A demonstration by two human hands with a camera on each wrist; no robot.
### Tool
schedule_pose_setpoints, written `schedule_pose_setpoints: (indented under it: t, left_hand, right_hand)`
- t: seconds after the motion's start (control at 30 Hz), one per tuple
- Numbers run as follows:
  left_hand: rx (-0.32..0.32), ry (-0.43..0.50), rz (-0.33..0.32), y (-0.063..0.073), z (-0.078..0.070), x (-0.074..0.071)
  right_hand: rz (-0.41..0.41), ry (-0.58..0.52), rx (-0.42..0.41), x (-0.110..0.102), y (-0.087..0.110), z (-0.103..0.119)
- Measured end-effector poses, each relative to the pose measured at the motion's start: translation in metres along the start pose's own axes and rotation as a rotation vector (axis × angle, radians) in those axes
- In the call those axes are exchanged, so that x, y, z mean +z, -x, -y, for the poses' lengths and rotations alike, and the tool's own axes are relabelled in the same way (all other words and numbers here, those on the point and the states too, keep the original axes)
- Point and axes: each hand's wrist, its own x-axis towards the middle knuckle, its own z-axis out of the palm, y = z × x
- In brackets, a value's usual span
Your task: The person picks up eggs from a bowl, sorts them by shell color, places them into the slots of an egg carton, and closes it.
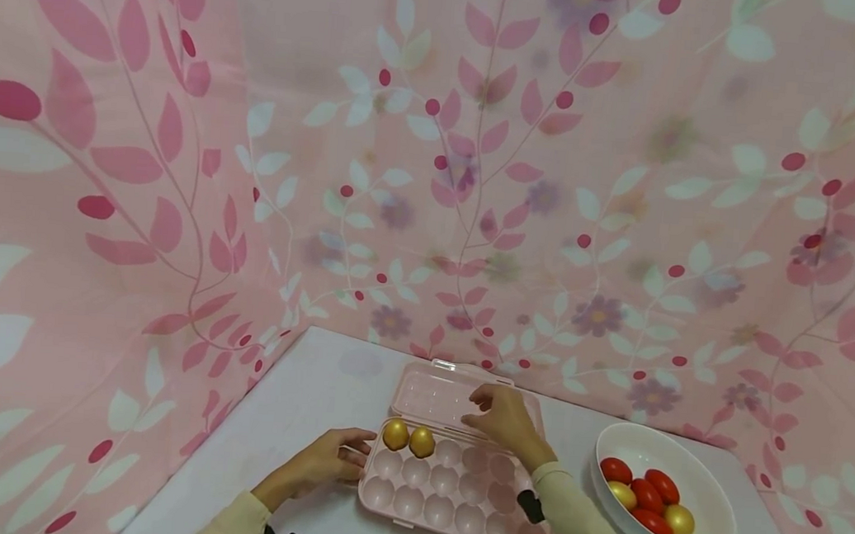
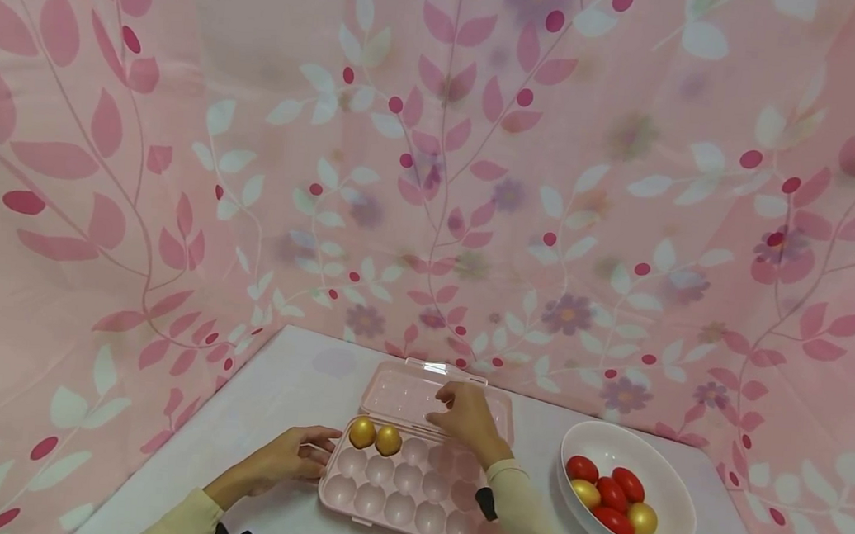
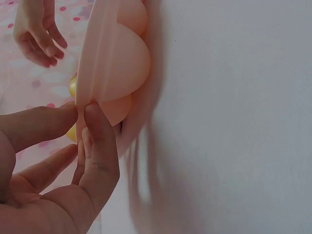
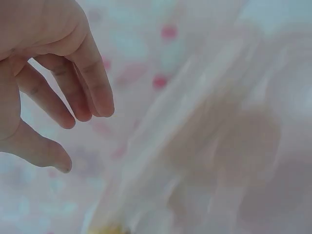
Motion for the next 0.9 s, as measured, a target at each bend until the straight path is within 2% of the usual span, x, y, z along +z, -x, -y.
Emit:
schedule_pose_setpoints:
  t: [0.13,0.2,0.4,0.57,0.73,0.9]
  left_hand:
    - [0.002,-0.011,0.011,0.000,-0.002,-0.001]
    - [0.004,-0.010,0.014,0.000,-0.002,-0.001]
    - [0.007,-0.008,0.016,0.001,-0.002,-0.001]
    - [0.000,-0.007,0.008,0.000,0.000,-0.002]
    - [-0.002,0.003,0.014,0.000,0.000,-0.001]
    - [-0.010,-0.001,0.012,-0.002,0.000,0.000]
  right_hand:
    - [-0.073,0.061,0.049,-0.046,0.009,-0.022]
    - [-0.081,0.091,0.069,-0.068,0.016,-0.035]
    - [-0.038,0.189,0.172,-0.116,0.051,-0.067]
    - [0.017,0.221,0.236,-0.133,0.078,-0.089]
    - [0.029,0.247,0.281,-0.136,0.098,-0.109]
    - [0.077,0.235,0.342,-0.137,0.110,-0.120]
